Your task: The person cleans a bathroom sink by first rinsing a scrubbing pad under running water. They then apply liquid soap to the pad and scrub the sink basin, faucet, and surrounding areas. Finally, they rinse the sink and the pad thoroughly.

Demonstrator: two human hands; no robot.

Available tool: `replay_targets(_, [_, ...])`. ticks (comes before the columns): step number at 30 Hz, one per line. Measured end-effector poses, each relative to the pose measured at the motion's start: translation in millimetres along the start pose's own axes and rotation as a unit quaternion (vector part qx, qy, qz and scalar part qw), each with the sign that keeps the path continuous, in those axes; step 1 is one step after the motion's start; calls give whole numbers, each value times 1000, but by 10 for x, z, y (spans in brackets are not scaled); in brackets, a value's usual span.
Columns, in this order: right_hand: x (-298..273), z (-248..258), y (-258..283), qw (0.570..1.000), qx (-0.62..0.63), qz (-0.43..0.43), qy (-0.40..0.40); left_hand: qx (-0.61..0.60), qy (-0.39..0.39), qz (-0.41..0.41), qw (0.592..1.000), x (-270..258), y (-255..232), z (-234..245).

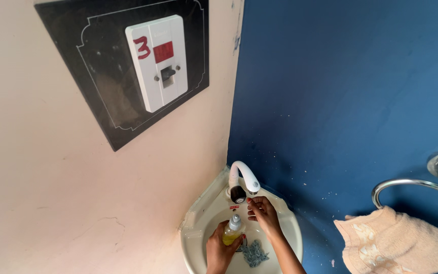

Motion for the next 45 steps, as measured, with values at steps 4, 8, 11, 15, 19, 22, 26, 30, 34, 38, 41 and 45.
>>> replay_targets(4, [186,-236,-112,996,-10,-87,32,-36,4,-11,999,-2,30,16])
replay_targets(8, [348,-346,-130,994,3,-104,36,-54,16,-3,998,30,136,-19])
replay_targets(11, [369,-369,-261,991,-32,-115,63,-74,15,-10,997,27,268,-86])
replay_targets(15, [452,-422,-324,993,-23,-97,66,-81,32,10,996,69,411,-134])
replay_targets(19, [471,-439,-288,997,-1,-49,62,-93,23,8,995,57,419,-115])
replay_targets(22, [443,-468,-231,999,-11,-13,44,-95,14,11,995,20,402,-97])
replay_targets(26, [406,-483,-100,999,-9,6,31,-92,4,4,996,20,364,-83])
replay_targets(30, [310,-473,178,981,-164,104,14,-101,1,-2,995,-4,305,-70])
replay_targets(34, [216,-522,340,901,-383,204,-22,-79,-11,2,997,-50,212,-32])
replay_targets(38, [170,-535,333,863,-420,277,-52,-100,-2,13,995,-71,139,11])
replay_targets(41, [312,-432,19,933,-299,201,-1,-96,-10,21,995,-105,125,62])
replay_targets(45, [396,-378,-788,992,-45,-103,65,-109,-9,26,994,-120,117,97])
Point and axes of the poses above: each hand's wrist, its own x-axis towards the middle knuckle, its own z-axis out of the back of the hand, y = z × x, the point moved 7 cm from there along x, towards the middle knuckle, and after that the axes turned 9 degrees about z, right-handed, at the moved point
